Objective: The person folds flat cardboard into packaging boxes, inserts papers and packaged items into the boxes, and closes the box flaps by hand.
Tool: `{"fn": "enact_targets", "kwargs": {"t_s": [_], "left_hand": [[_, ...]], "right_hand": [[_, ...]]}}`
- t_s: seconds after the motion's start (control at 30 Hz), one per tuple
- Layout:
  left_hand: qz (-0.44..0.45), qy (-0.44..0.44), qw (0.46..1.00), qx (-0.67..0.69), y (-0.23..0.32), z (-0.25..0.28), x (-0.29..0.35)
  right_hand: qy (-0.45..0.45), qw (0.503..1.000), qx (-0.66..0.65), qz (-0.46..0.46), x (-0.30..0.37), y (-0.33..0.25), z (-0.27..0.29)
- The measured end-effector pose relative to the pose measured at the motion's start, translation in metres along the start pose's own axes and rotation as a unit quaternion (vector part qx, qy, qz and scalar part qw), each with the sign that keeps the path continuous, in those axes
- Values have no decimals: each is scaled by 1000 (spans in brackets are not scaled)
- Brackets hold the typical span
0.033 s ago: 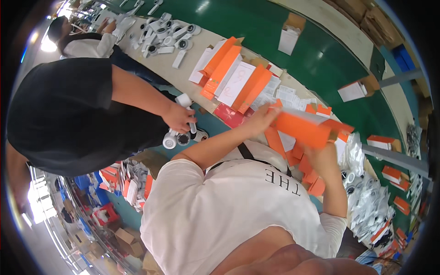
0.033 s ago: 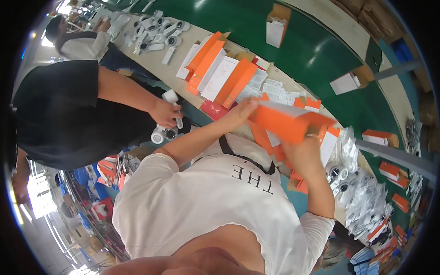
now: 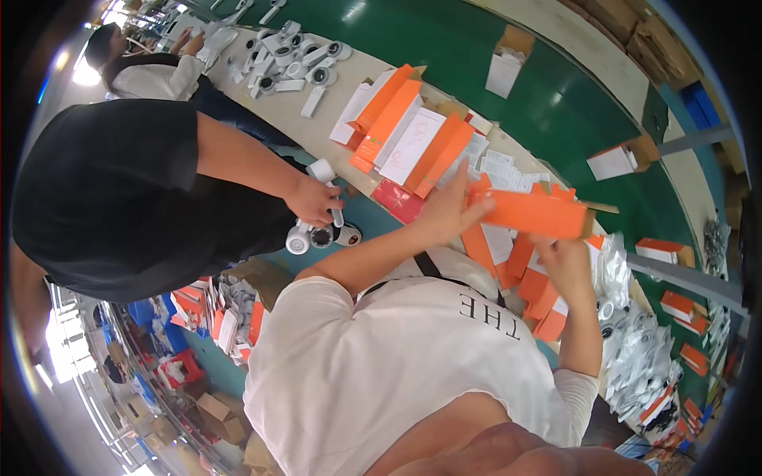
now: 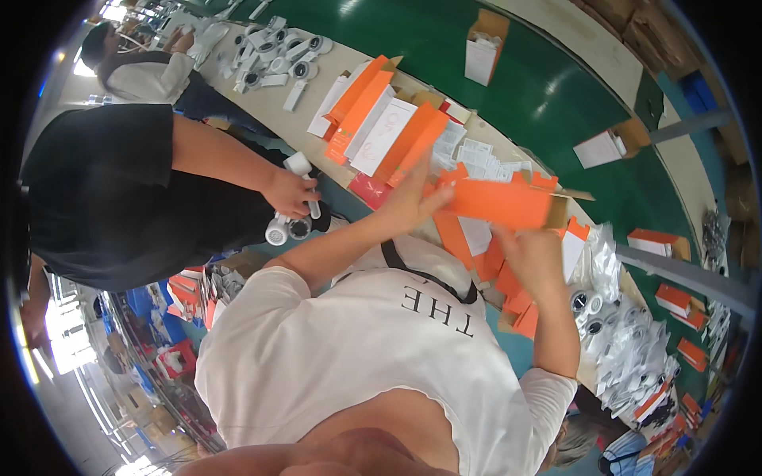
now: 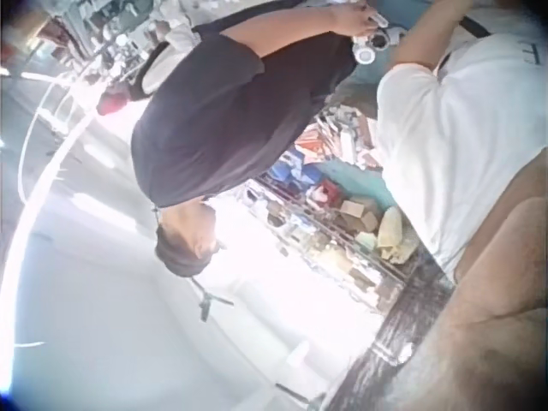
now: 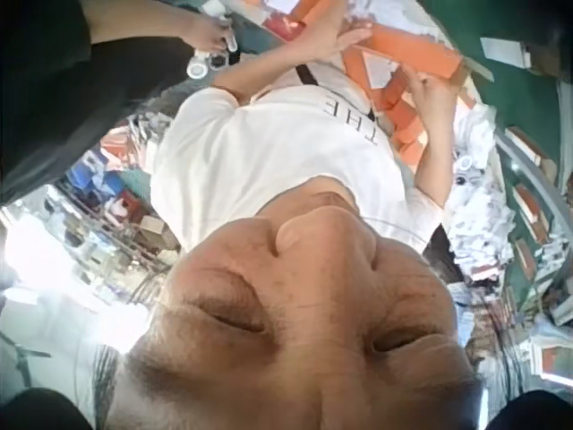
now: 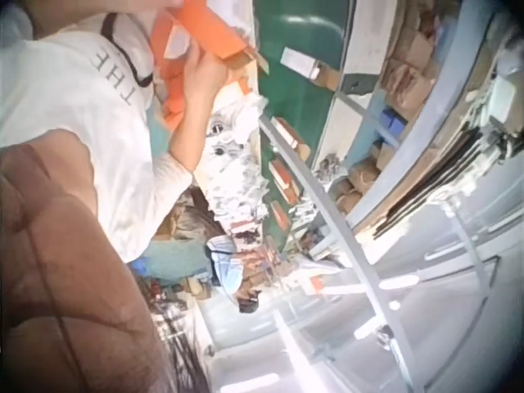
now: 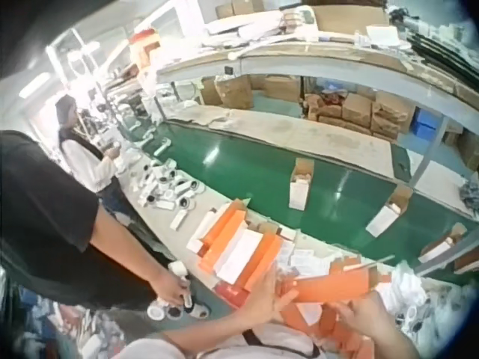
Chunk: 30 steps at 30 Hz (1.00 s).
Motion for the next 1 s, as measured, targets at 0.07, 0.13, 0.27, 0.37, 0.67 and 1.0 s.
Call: {"fn": "enact_targets", "kwargs": {"t_s": [0.07,0.13,0.27,0.37,0.67,1.0], "left_hand": [[-196,156,944,-215,59,34,13],[-363,4,851,-379,84,13,30],[-431,185,789,-396,62,58,3],[-261,242,831,-427,30,123,-36],[243,241,827,-446,-189,300,-116],[-250,407,809,-342,-32,192,-100]], "right_hand": [[117,960,-251,42,-11,-20,29],[29,918,-394,-33,-22,-21,22],[-31,871,-490,-5,-47,-58,4],[171,908,-328,198,-37,-92,29],[428,894,-121,-57,21,148,-35],[383,847,117,-351,46,146,-51]]}}
Point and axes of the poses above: each hand's wrist, its own x-axis away from the middle knuckle, its own z-axis out of the back of the hand, y = z × x, the point moved 7 cm from there along -x, towards the middle knuckle
